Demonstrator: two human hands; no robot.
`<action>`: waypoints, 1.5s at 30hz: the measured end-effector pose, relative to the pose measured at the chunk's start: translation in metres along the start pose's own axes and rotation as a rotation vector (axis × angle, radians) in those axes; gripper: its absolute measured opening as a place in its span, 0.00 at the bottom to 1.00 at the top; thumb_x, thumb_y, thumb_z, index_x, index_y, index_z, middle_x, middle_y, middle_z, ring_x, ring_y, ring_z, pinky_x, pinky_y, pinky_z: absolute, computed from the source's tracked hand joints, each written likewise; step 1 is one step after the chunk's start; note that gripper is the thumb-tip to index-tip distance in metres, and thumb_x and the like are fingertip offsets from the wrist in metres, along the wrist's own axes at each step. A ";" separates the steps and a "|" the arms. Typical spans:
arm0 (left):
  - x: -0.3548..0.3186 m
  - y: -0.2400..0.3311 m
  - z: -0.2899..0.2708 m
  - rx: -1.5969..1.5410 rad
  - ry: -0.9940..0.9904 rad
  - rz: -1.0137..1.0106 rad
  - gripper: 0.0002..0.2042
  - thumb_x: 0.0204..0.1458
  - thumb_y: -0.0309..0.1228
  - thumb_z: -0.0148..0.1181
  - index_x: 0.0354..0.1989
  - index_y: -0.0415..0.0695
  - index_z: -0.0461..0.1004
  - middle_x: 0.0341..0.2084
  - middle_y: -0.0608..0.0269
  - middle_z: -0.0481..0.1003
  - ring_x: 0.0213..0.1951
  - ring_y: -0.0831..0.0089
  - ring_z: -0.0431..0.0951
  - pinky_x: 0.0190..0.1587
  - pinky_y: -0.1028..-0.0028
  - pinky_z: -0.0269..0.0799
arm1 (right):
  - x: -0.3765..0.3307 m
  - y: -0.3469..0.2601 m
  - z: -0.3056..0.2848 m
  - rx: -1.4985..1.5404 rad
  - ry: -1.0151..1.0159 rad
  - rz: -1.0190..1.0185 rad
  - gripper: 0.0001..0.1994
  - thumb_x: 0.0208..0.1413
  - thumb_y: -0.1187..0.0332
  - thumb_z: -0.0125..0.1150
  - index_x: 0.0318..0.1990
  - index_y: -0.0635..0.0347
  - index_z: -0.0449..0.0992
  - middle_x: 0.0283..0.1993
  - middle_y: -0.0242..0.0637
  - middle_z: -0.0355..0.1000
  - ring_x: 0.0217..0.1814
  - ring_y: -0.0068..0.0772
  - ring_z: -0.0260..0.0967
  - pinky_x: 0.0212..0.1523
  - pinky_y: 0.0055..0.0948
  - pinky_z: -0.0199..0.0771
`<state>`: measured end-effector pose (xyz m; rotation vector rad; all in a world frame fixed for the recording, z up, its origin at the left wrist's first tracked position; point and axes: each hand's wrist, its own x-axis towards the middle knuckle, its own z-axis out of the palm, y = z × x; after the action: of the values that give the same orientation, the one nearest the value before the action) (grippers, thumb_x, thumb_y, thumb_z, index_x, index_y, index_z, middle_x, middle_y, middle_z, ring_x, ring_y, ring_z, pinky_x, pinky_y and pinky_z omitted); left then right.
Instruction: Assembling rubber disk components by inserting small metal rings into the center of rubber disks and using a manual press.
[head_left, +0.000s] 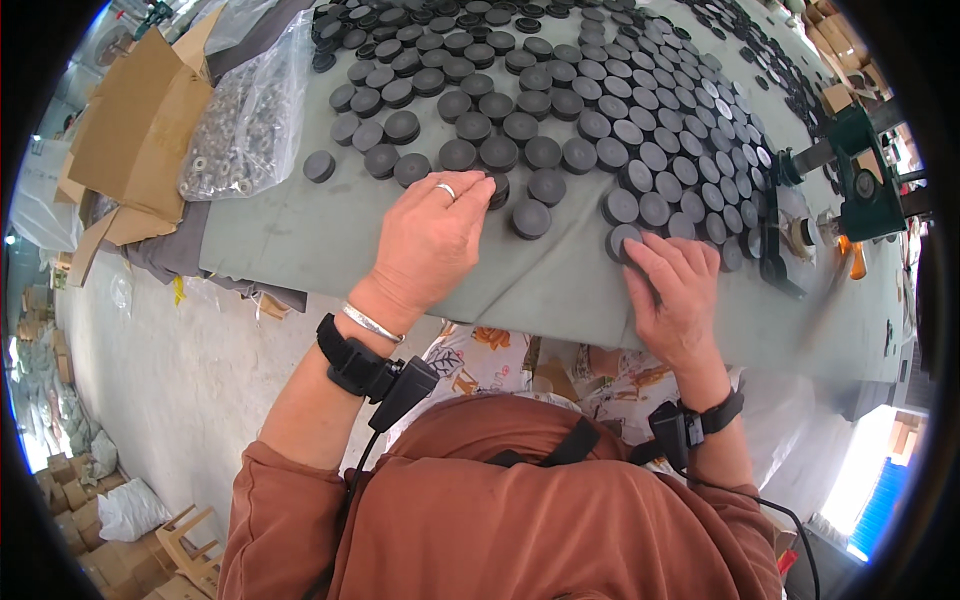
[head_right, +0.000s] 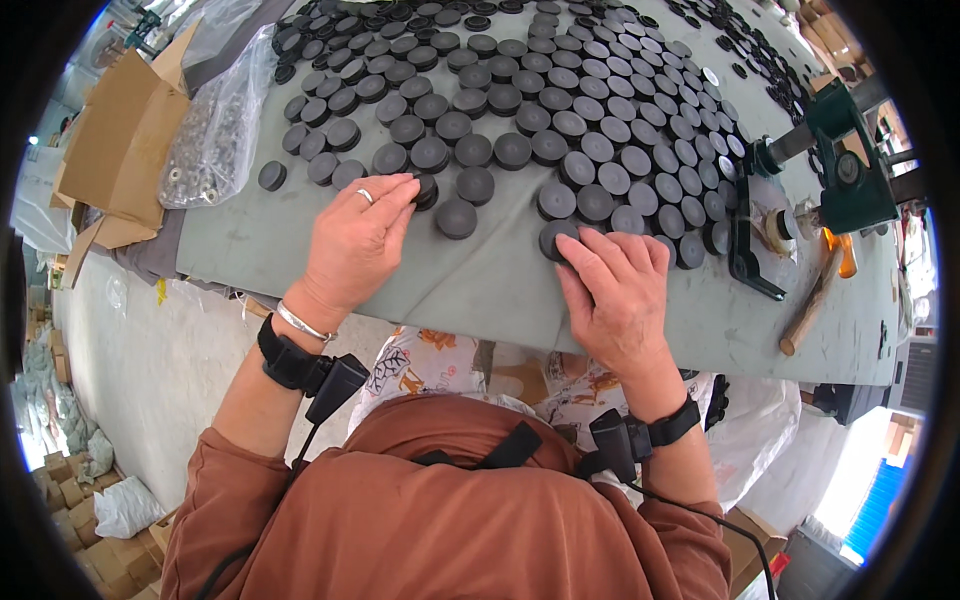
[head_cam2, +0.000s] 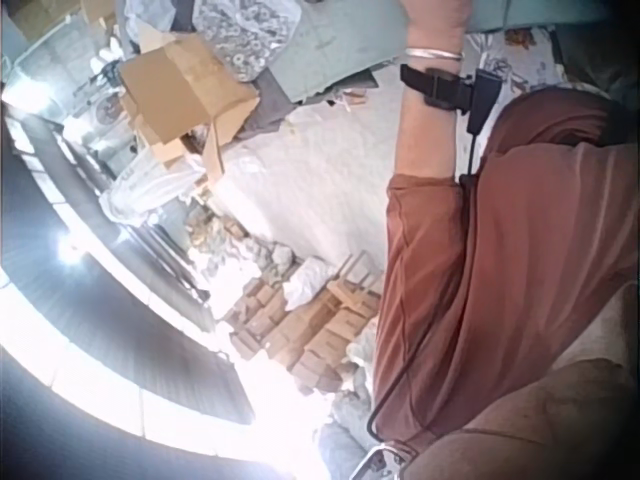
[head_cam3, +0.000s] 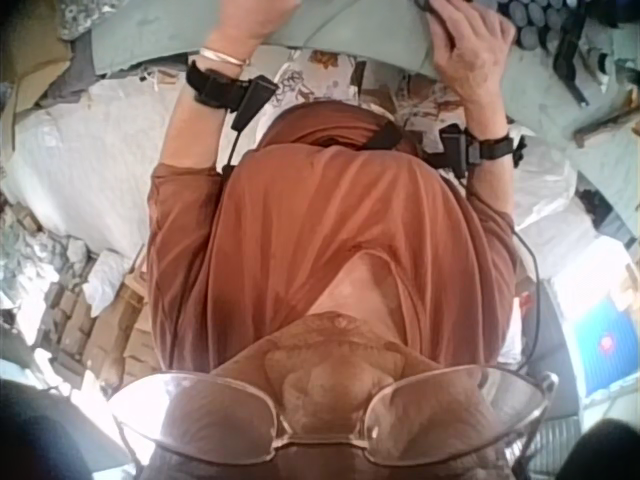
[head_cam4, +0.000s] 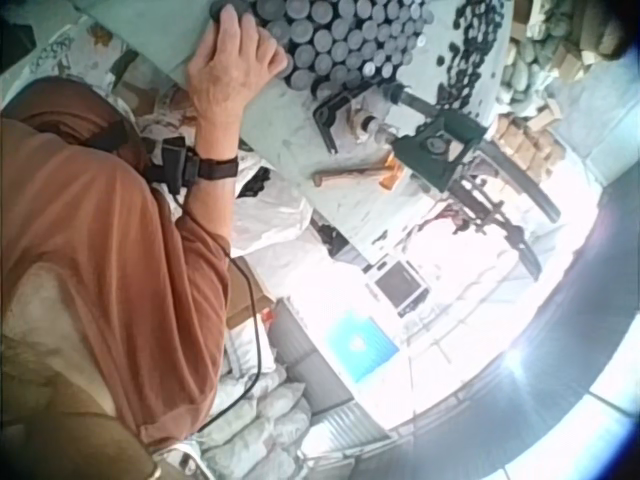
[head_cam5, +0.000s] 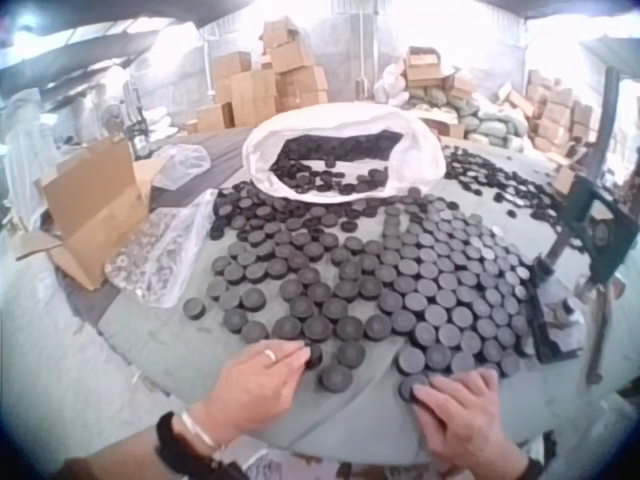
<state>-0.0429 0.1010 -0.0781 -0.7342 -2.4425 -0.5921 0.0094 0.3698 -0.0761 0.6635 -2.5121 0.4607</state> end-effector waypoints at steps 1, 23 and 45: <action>0.001 0.000 0.000 0.017 -0.014 0.019 0.11 0.45 0.22 0.62 0.39 0.41 0.77 0.36 0.61 0.77 0.39 0.64 0.77 0.40 0.70 0.75 | 0.000 0.000 0.000 0.001 0.004 0.000 0.18 0.41 0.73 0.67 0.44 0.54 0.76 0.44 0.33 0.73 0.44 0.34 0.67 0.48 0.36 0.59; 0.018 0.003 -0.005 0.084 -0.174 0.222 0.08 0.43 0.23 0.62 0.33 0.36 0.75 0.35 0.54 0.76 0.38 0.59 0.77 0.40 0.67 0.75 | 0.000 0.005 0.004 -0.018 0.058 0.000 0.19 0.40 0.70 0.66 0.44 0.51 0.74 0.41 0.30 0.71 0.42 0.32 0.66 0.45 0.37 0.59; 0.015 0.081 -0.013 -0.078 -0.309 0.457 0.24 0.36 0.37 0.70 0.43 0.40 0.72 0.39 0.55 0.72 0.42 0.56 0.70 0.47 0.57 0.67 | -0.159 0.119 -0.114 -0.200 0.307 0.434 0.12 0.41 0.74 0.66 0.37 0.60 0.75 0.36 0.36 0.74 0.36 0.40 0.69 0.38 0.34 0.67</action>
<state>-0.0002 0.1614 -0.0392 -1.4564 -2.4023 -0.4165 0.1093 0.5756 -0.0911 -0.0349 -2.3548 0.4150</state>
